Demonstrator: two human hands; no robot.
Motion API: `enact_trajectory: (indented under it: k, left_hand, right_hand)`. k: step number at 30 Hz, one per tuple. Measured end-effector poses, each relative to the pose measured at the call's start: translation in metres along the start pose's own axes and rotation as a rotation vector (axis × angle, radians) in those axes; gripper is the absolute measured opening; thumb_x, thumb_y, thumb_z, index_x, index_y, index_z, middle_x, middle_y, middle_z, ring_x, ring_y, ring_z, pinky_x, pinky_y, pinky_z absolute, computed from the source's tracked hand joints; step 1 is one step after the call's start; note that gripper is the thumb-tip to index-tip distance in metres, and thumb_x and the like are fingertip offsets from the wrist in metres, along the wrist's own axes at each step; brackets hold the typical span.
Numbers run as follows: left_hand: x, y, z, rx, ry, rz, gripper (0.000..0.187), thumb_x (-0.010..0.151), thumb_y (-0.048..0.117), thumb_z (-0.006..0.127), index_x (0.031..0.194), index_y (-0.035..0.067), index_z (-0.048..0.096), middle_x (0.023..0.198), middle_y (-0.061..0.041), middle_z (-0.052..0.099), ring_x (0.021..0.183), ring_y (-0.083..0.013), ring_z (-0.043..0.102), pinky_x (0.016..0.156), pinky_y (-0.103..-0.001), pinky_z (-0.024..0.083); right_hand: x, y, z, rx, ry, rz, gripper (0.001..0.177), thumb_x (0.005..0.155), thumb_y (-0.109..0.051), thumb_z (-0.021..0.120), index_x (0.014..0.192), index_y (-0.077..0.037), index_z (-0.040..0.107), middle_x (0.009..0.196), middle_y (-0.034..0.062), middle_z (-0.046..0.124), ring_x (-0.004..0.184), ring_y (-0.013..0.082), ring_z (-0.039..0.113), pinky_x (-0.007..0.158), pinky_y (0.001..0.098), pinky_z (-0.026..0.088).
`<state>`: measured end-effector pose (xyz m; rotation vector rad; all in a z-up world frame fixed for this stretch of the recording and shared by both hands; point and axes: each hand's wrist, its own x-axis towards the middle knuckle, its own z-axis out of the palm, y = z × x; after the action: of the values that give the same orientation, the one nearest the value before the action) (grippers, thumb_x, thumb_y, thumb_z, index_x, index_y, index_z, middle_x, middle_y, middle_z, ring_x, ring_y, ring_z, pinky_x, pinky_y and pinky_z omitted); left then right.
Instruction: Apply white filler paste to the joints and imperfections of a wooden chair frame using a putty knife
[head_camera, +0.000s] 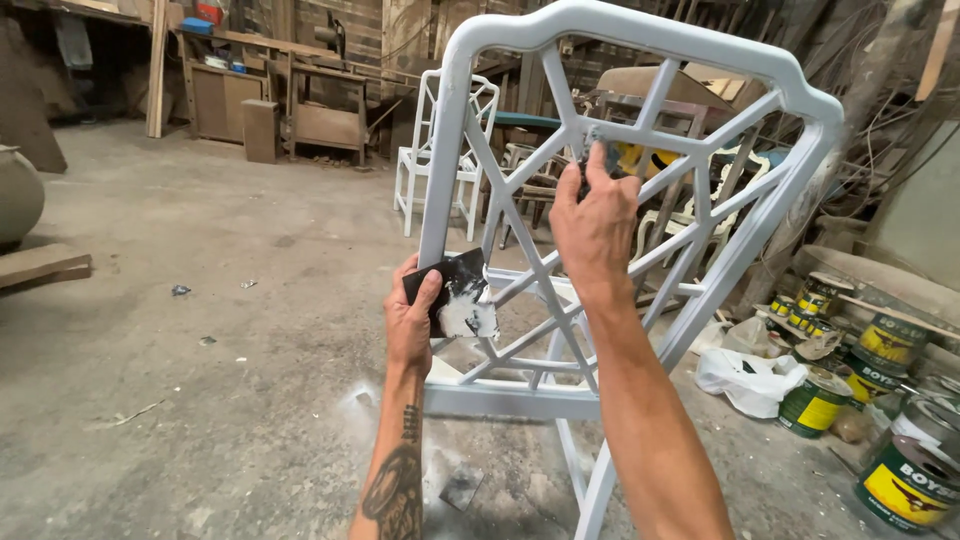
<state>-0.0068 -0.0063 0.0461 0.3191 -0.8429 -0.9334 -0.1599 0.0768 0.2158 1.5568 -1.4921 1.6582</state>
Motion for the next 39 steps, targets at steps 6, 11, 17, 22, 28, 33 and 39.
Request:
enact_trajectory:
  k: [6,11,17,22,28,33,39]
  left_hand:
    - [0.005,-0.002,0.007,0.023,-0.018,-0.008,0.03,0.093,0.027,0.077,0.112,0.005,0.07,0.122,-0.005,0.064,0.099,-0.0157,0.06,0.085,-0.034,0.056]
    - [0.002,0.004,0.017,0.074,0.064,0.039,0.03,0.091,0.026,0.078,0.109,0.003,0.071,0.119,-0.004,0.063,0.092,-0.0141,0.059,0.082,-0.031,0.056]
    - [-0.016,0.046,0.05,0.023,0.174,0.186,0.018,0.096,0.025,0.072,0.11,0.014,0.076,0.086,-0.003,0.071,0.076,-0.0108,0.061,0.07,-0.029,0.058]
    - [-0.037,0.045,0.101,-0.336,0.152,-0.098,0.01,0.094,0.014,0.073,0.102,0.008,0.071,0.08,-0.01,0.07,0.068,-0.0184,0.07,0.059,-0.032,0.061]
    - [-0.072,0.044,0.098,-0.38,0.064,-0.325,0.023,0.087,0.009,0.077,0.108,0.001,0.074,0.082,-0.013,0.072,0.07,-0.0214,0.071,0.06,-0.035,0.063]
    - [-0.079,0.008,0.068,-0.38,0.02,-0.384,0.023,0.084,0.006,0.081,0.106,0.0,0.076,0.078,-0.013,0.072,0.066,-0.0232,0.073,0.056,-0.037,0.065]
    - [-0.097,0.003,0.032,-0.128,-0.314,-0.23,0.037,0.09,0.021,0.073,0.121,0.001,0.071,0.098,-0.009,0.073,0.082,-0.0136,0.064,0.072,-0.025,0.055]
  right_hand:
    - [0.006,0.04,-0.033,-0.091,0.093,-0.214,0.044,0.105,-0.022,0.059,0.143,0.0,0.061,0.109,0.0282,0.055,0.1,0.0475,0.065,0.084,0.0514,0.056]
    - [0.046,0.109,-0.071,-0.114,0.056,-0.547,0.045,0.107,-0.005,0.055,0.15,0.008,0.052,0.118,0.0301,0.05,0.108,0.0508,0.061,0.092,0.0542,0.054]
    - [-0.025,0.11,-0.087,0.208,-0.336,-0.624,0.044,0.097,-0.01,0.062,0.14,-0.002,0.063,0.119,0.0197,0.064,0.114,0.0359,0.068,0.098,0.0415,0.053]
    - [-0.047,0.091,-0.088,0.325,-0.512,-0.619,0.045,0.094,-0.013,0.062,0.138,-0.005,0.064,0.126,0.0173,0.064,0.115,0.0332,0.069,0.098,0.0414,0.055]
    - [-0.089,0.125,-0.074,0.25,-0.521,-0.646,0.043,0.096,-0.012,0.061,0.138,-0.008,0.067,0.121,0.017,0.062,0.105,0.0345,0.071,0.092,0.0407,0.057]
    - [-0.114,0.17,-0.069,0.057,-0.5,-0.68,0.044,0.097,-0.015,0.06,0.141,-0.013,0.064,0.122,0.018,0.059,0.106,0.0386,0.068,0.092,0.0424,0.058]
    - [-0.132,0.189,-0.097,-0.168,-0.626,-0.791,0.062,0.093,-0.012,0.065,0.152,-0.003,0.048,0.124,0.0219,0.052,0.11,0.0326,0.06,0.103,0.0395,0.053]
